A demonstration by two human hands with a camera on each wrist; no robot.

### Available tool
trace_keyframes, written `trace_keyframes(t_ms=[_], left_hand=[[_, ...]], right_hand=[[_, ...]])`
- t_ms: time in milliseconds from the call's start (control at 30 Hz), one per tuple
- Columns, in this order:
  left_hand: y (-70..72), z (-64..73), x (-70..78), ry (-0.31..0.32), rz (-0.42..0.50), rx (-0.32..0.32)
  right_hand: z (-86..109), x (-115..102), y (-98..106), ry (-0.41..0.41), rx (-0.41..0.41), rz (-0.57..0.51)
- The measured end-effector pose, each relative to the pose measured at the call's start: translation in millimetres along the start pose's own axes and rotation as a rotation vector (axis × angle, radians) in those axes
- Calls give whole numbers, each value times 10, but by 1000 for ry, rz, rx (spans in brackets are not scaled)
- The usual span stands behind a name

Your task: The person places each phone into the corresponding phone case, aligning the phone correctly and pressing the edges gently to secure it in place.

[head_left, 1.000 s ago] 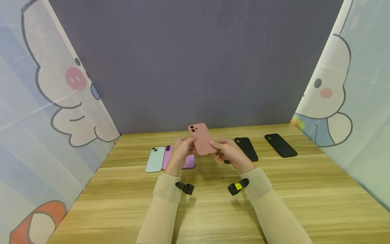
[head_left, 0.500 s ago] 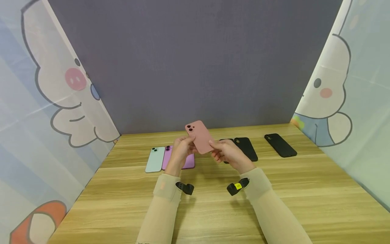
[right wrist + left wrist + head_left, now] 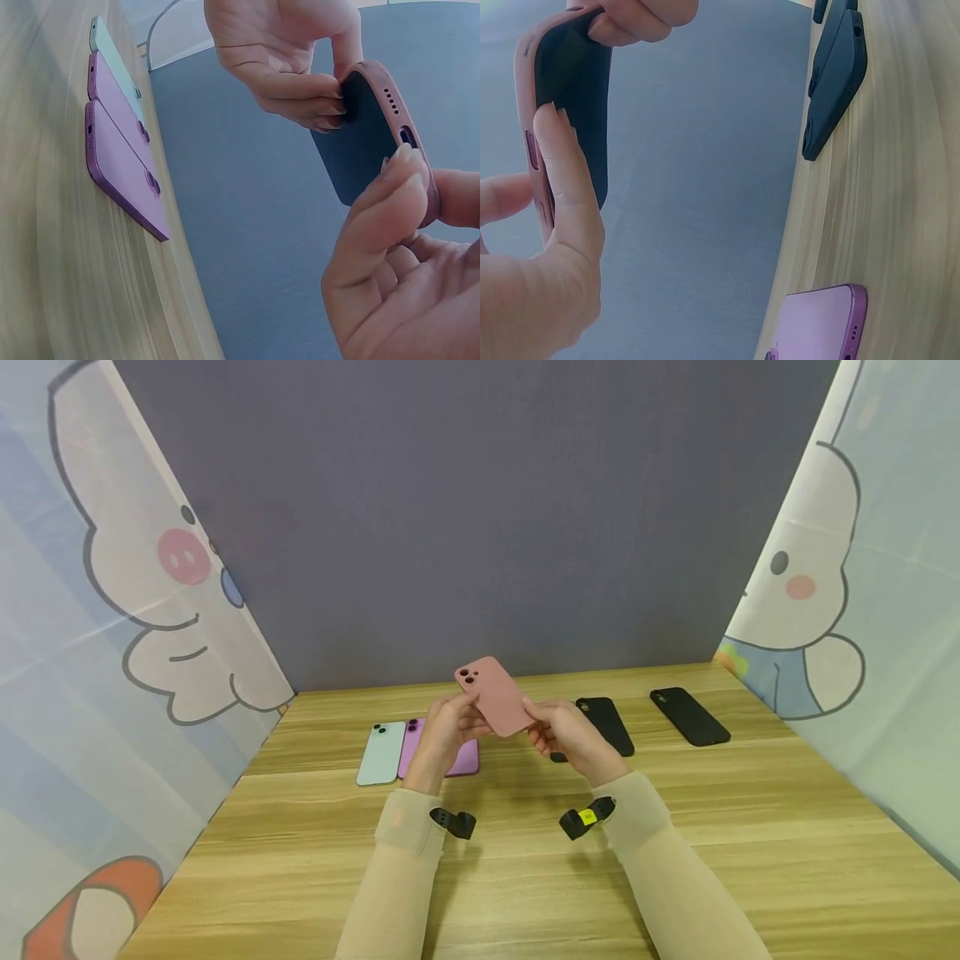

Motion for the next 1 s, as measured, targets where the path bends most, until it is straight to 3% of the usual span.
trace_keyframes(t_ms=[300, 700, 1000], left_hand=[[113, -6, -5, 4, 38, 72], [137, 36, 126, -96, 57, 140], [220, 38, 102, -91, 64, 230]], right_hand=[[7, -34, 7, 14, -7, 0], [1, -50, 13, 24, 26, -18], [-4, 75, -41, -90, -7, -58]])
Point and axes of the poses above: each hand's wrist, its own z-axis away from the middle knuckle, its own y-axis out of the back of the hand, x = y × z, the point moved 10 cm from there along -z, towards the middle knuckle, and after that the axes turned 9 degrees about -z, right-handed, at the moved point
